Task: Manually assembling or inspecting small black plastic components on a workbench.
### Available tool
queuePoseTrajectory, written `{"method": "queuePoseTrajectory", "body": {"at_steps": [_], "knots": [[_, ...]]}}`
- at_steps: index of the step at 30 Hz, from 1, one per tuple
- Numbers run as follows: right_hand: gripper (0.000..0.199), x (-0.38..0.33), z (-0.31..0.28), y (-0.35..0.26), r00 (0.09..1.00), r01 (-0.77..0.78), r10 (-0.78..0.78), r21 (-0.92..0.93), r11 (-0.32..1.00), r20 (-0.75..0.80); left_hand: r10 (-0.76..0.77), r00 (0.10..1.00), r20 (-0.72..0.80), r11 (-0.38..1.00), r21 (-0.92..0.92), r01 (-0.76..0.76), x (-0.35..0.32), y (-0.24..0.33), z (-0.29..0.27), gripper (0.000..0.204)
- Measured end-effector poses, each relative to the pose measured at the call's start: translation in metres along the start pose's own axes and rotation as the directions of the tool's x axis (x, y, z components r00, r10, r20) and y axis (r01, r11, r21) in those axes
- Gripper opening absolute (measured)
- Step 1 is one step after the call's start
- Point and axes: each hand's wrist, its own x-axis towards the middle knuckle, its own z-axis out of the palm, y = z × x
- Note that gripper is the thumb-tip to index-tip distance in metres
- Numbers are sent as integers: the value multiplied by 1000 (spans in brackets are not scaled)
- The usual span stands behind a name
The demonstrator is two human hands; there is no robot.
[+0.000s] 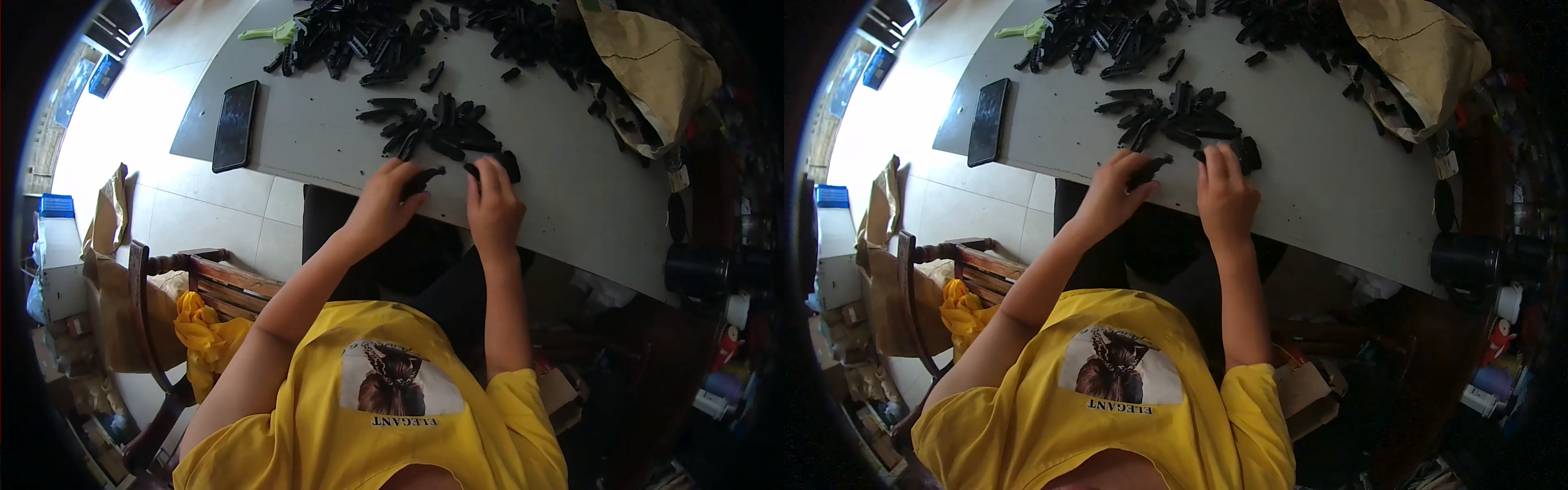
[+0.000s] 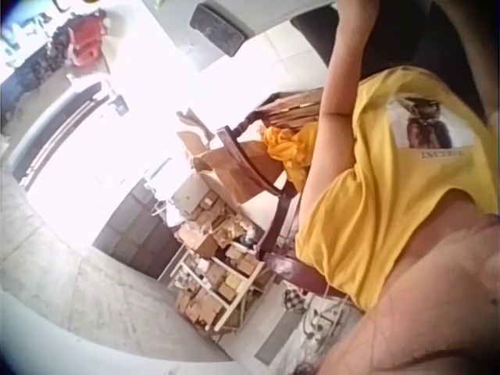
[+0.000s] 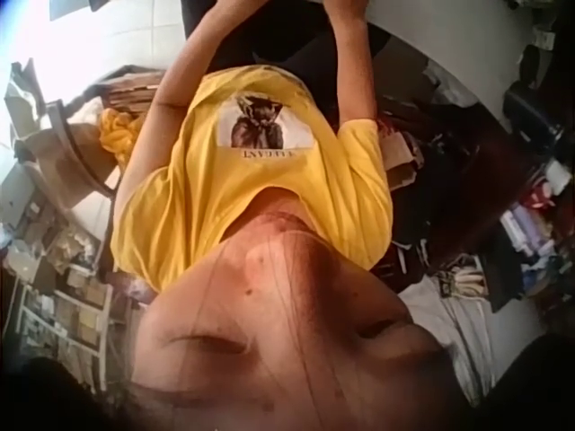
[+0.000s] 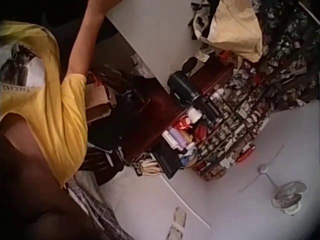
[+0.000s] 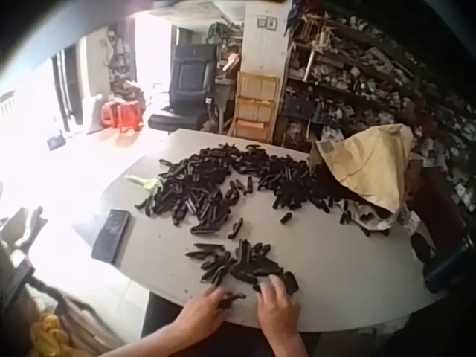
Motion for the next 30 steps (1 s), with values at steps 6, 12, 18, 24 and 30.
{"method": "queuePoseTrajectory", "body": {"at_steps": [6,12,18,24,30], "knots": [[25,-23,-37,-20,961,77,-233,662,745,151,-101,989,107,901,-412,137,-21,13,-9,29],[15,-40,-40,-34,826,-503,340,860,88,449,47,964,262,926,-374,57,-28,33,-9,37],[20,-42,-44,-40,852,-499,335,817,288,402,150,967,206,922,-383,-61,-33,36,-6,35],[24,-43,-53,-48,926,-377,258,706,600,275,131,944,301,931,-365,-13,-37,36,-8,41],[27,-50,-55,-38,780,-607,260,789,97,569,172,897,408,889,-456,37,-36,37,-23,30]]}}
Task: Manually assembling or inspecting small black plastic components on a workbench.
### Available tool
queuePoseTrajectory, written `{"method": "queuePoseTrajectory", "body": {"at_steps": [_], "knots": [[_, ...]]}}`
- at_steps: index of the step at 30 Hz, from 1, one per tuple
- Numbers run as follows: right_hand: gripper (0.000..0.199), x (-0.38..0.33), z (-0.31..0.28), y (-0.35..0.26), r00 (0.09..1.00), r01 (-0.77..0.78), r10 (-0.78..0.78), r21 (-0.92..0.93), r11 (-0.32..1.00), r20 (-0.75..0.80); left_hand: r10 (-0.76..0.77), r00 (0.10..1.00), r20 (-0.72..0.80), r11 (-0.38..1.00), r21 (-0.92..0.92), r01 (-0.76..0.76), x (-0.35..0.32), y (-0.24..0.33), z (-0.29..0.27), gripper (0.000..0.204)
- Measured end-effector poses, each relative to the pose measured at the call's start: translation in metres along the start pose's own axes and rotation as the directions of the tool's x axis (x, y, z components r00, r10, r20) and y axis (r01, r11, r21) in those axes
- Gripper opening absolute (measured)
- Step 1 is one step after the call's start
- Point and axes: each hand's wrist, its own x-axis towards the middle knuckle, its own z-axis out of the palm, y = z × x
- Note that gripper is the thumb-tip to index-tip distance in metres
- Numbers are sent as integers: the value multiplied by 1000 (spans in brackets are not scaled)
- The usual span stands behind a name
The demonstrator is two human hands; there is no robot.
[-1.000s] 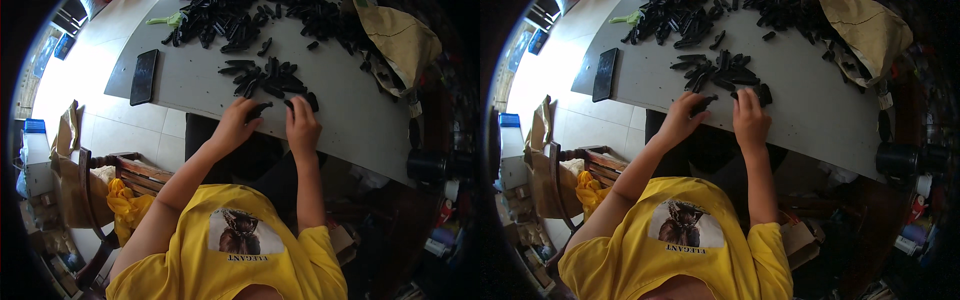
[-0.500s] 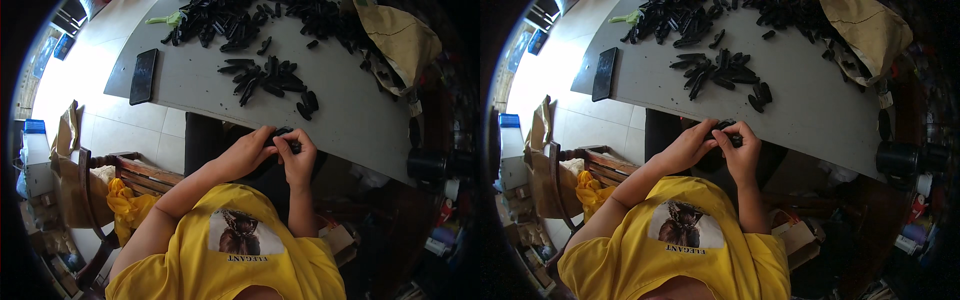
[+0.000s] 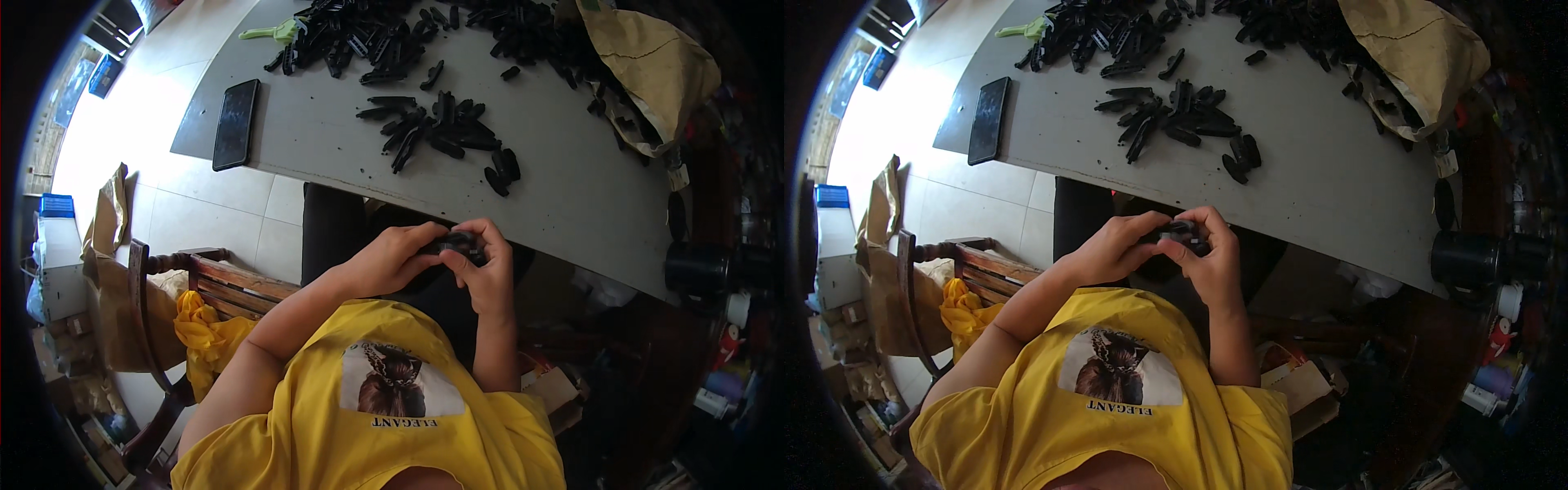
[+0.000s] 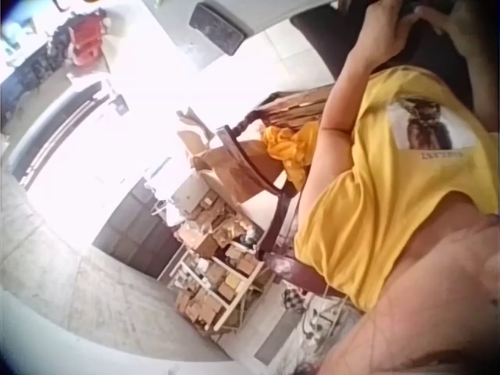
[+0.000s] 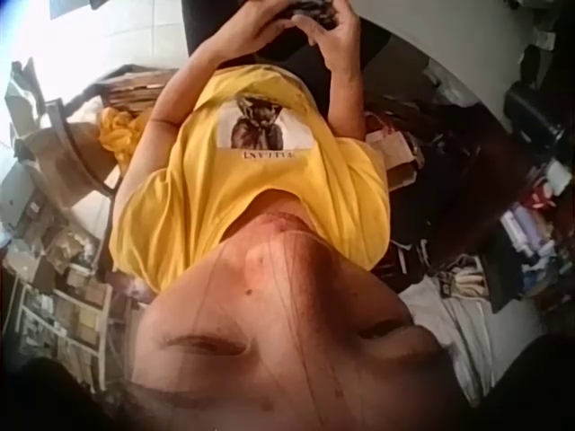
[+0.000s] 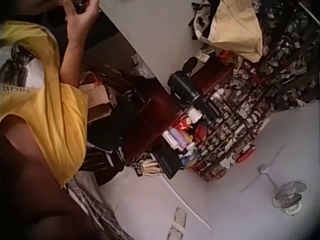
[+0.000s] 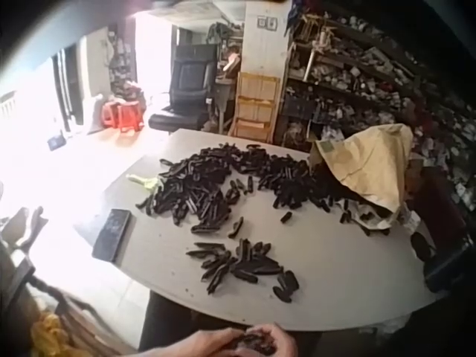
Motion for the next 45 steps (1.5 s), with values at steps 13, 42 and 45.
{"method": "queuePoseTrajectory", "body": {"at_steps": [13,42,45], "knots": [[19,71,-24,15,853,86,-522,-991,105,19,197,826,-528,654,698,291,51,-54,-26,29],[15,24,-1,16,960,276,-257,208,939,-115,32,962,-272,983,185,19,20,-10,12,37],[16,17,5,15,944,307,-298,44,951,-142,65,958,-280,972,236,3,18,-12,15,35]]}}
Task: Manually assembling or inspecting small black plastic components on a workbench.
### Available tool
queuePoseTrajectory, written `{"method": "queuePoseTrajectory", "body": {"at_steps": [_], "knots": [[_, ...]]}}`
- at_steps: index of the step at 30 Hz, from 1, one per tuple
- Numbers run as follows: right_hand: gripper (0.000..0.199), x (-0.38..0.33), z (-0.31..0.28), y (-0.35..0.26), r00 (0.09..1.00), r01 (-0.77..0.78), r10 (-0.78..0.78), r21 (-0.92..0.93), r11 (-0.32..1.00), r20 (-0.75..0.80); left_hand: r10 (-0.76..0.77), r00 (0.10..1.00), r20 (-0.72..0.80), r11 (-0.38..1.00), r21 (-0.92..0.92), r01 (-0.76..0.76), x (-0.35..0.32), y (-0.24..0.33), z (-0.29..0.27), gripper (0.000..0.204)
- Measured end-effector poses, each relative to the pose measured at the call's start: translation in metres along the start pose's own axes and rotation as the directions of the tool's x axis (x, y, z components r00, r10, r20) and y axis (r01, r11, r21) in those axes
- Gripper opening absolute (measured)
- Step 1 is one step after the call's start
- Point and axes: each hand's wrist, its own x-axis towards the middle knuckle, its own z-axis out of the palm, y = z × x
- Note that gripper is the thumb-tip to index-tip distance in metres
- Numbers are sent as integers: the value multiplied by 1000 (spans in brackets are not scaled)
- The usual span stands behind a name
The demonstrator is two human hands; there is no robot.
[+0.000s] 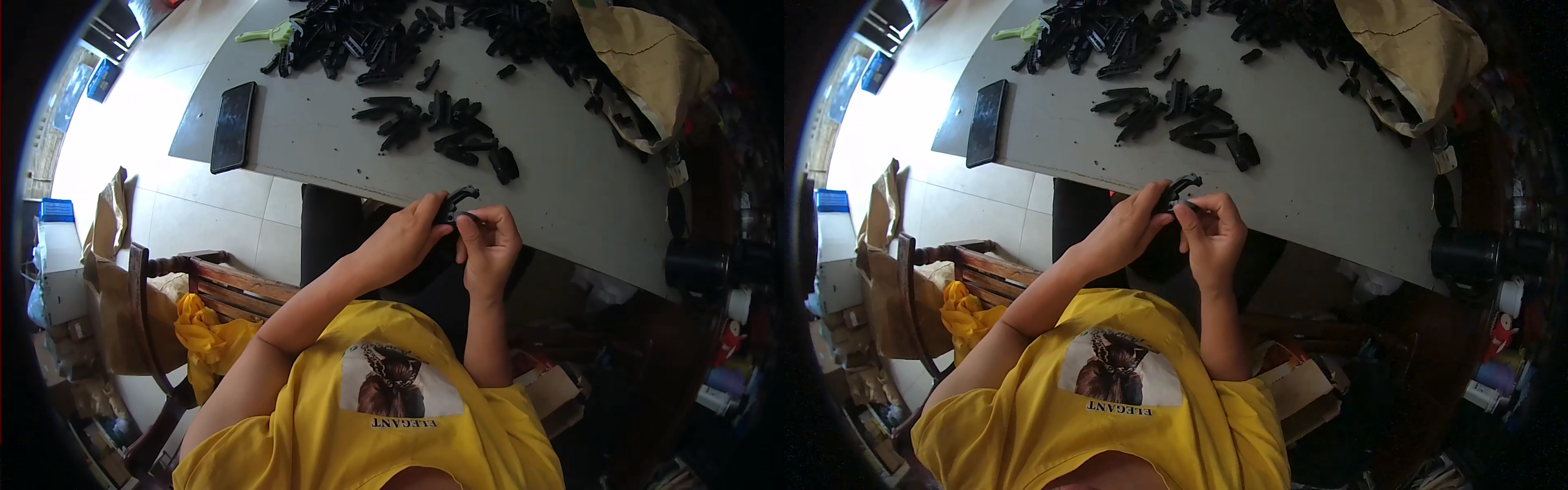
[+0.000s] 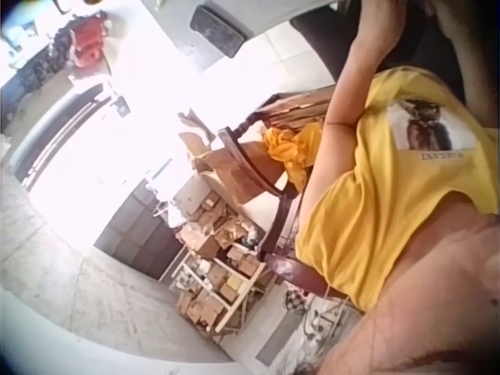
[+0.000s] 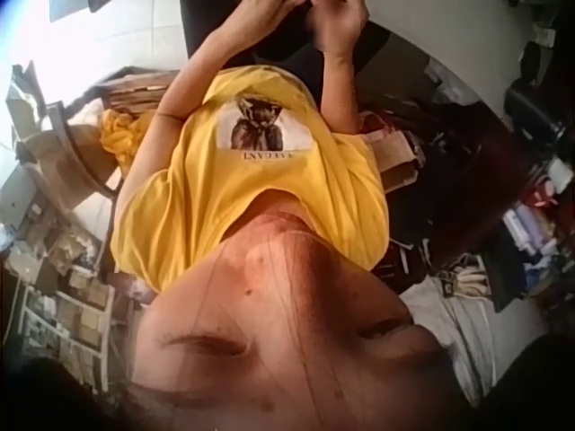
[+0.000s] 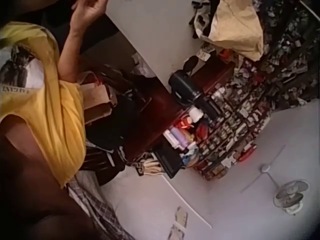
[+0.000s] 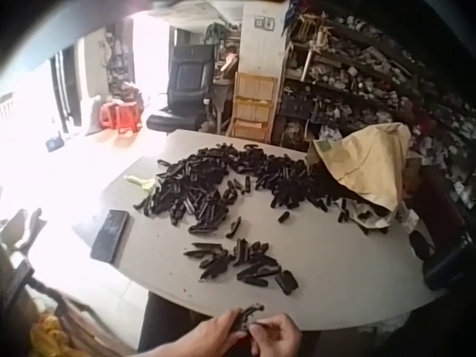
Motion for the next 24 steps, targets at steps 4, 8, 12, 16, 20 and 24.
{"method": "queuePoseTrajectory", "body": {"at_steps": [4,8,12,16,20,24], "knots": [[22,0,9,0,996,58,-58,-4,998,-71,-33,996,85,996,-83,40,0,-1,-2,39],[28,5,10,4,996,-36,56,283,959,-65,43,996,80,992,-125,-33,-2,-4,0,40],[26,15,6,15,998,-67,60,390,918,32,-73,991,114,968,-231,98,3,-4,-5,35],[16,47,-3,22,975,1,24,111,994,-220,-26,993,-111,975,216,50,38,-28,-24,25],[14,77,1,32,928,257,-361,-860,441,92,78,945,-318,792,595,135,74,-63,-20,22],[19,71,0,38,976,172,-158,-971,165,146,188,944,-271,686,724,71,72,-66,-19,22]]}}
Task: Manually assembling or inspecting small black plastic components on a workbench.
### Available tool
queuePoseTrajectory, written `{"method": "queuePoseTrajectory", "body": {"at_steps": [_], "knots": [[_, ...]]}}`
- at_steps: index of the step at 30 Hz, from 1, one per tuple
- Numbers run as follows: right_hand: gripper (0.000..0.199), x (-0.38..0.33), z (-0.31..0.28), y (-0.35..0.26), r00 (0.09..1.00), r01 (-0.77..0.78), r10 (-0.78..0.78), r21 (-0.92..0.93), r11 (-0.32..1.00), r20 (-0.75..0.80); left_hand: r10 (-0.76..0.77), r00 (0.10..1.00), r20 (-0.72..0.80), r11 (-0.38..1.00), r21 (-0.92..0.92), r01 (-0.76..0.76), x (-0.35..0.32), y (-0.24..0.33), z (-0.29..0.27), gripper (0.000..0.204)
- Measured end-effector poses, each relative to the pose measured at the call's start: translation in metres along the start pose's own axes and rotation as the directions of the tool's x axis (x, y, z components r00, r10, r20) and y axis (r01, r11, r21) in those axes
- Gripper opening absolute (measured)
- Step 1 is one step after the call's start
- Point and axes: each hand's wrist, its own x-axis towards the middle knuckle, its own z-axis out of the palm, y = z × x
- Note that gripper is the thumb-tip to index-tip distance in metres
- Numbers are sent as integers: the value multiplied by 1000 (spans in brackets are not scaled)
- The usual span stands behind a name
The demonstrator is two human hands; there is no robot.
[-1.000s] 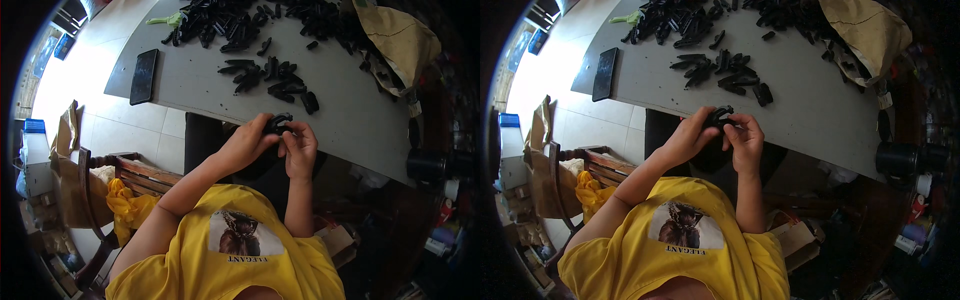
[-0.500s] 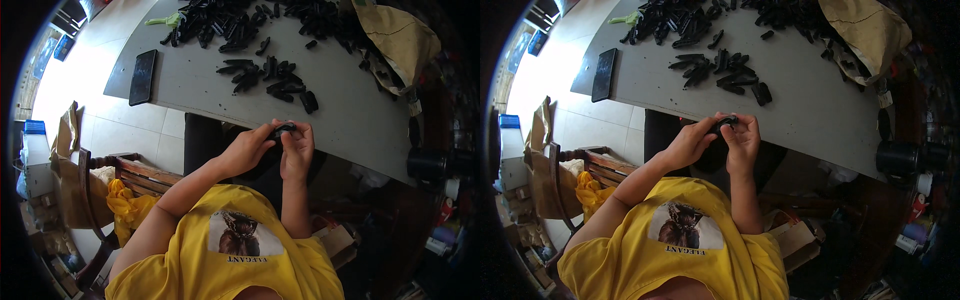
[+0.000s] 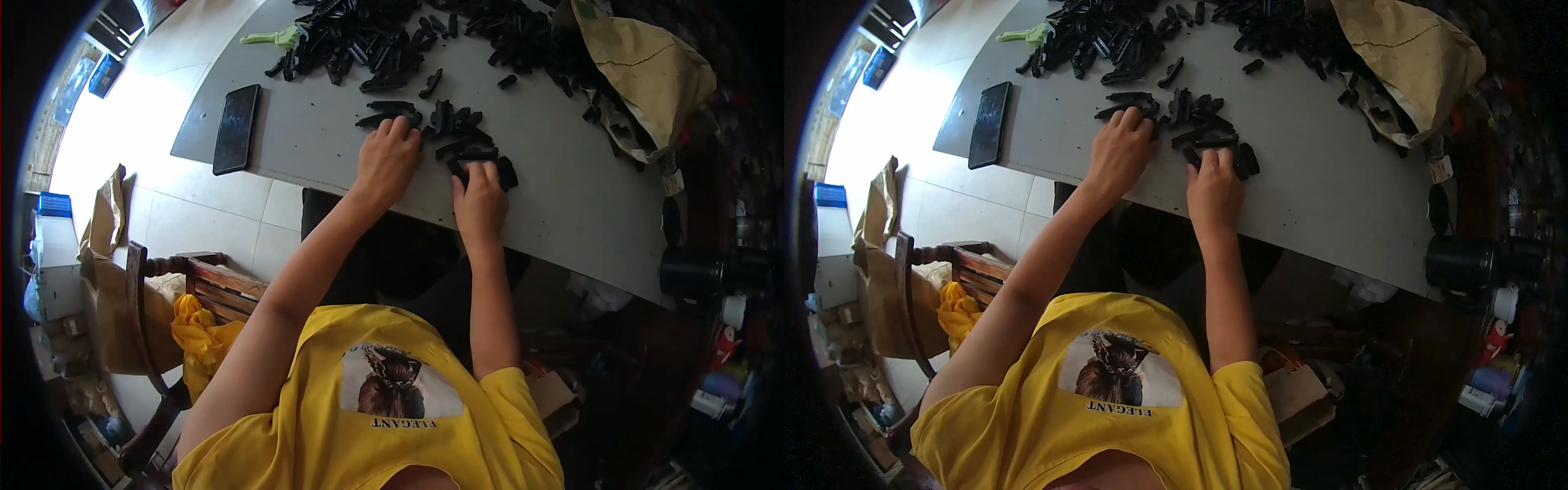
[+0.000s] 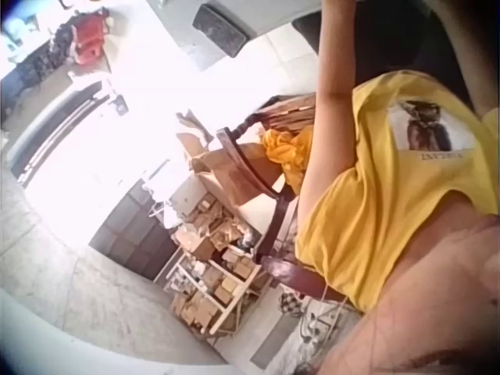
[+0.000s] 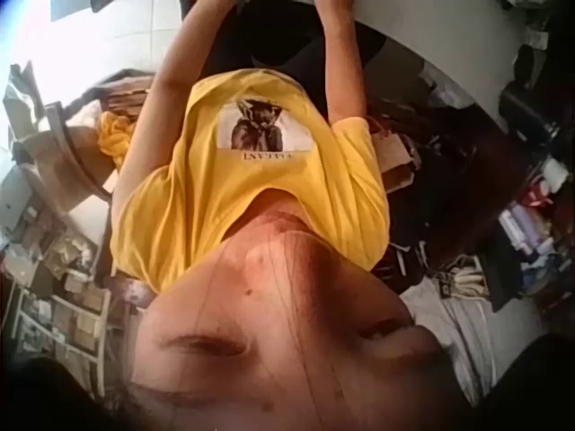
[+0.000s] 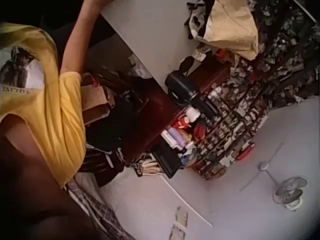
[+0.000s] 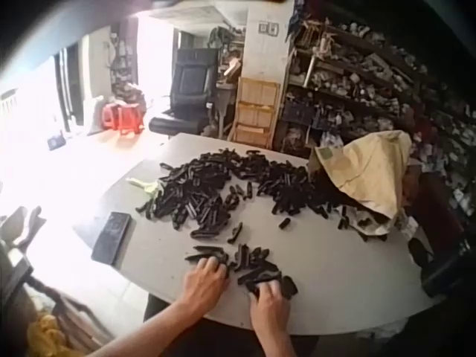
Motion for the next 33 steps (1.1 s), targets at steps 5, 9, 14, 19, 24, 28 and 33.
{"method": "queuePoseTrajectory", "body": {"at_steps": [5,9,14,19,24,28,33], "knots": [[15,-27,-18,7,997,-66,22,654,753,75,-263,923,281,716,-585,381,-22,15,-31,24],[14,-36,-36,-17,997,-77,35,901,426,69,-71,936,345,607,-730,315,-38,32,-41,26],[9,-47,-39,-19,971,-158,196,981,110,134,23,919,394,567,-762,313,-42,43,-51,30],[11,-42,-58,-9,1000,17,-11,860,509,-13,68,911,406,593,-751,291,-45,41,-60,32],[22,-45,-57,-15,966,229,-83,669,707,-243,91,898,430,507,-797,330,-52,39,-60,29],[25,-60,-59,-11,940,-342,48,931,124,339,89,872,482,516,-771,373,-58,41,-70,27],[29,-82,-37,-12,915,-390,123,921,19,385,129,841,525,466,-781,416,-78,36,-57,30]]}}
